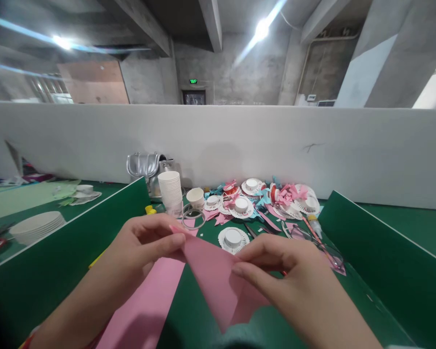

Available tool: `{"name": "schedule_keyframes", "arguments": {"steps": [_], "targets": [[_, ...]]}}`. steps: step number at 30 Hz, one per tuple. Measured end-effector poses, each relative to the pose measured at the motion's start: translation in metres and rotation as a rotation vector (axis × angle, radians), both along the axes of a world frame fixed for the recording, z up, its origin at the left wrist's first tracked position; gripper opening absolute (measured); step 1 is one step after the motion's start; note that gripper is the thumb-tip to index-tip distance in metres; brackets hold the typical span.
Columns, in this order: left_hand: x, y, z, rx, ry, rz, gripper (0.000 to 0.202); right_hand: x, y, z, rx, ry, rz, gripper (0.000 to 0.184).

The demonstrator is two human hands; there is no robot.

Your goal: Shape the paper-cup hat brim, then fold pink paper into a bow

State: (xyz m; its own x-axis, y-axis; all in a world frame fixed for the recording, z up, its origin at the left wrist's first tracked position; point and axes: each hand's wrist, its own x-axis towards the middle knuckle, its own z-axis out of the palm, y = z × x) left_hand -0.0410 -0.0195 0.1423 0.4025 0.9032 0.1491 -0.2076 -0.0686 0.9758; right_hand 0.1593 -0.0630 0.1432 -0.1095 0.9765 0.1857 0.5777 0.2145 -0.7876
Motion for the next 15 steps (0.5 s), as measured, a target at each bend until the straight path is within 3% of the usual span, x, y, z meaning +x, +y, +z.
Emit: {"name": "schedule_keyframes", "arguments": {"steps": [11,15], "targets": [[0.0032,0.0003,0.0011,0.007,-0.048,0.042,0.012,-0.0006,0.0013,-0.0007,0.104,-0.108,0.003,0.014],[0.0093,0.0003,-0.0026,0.087,-0.073,0.216,0.006,-0.0039,0.0004,0.0007,0.048,-0.077,0.002,0.014]]}}
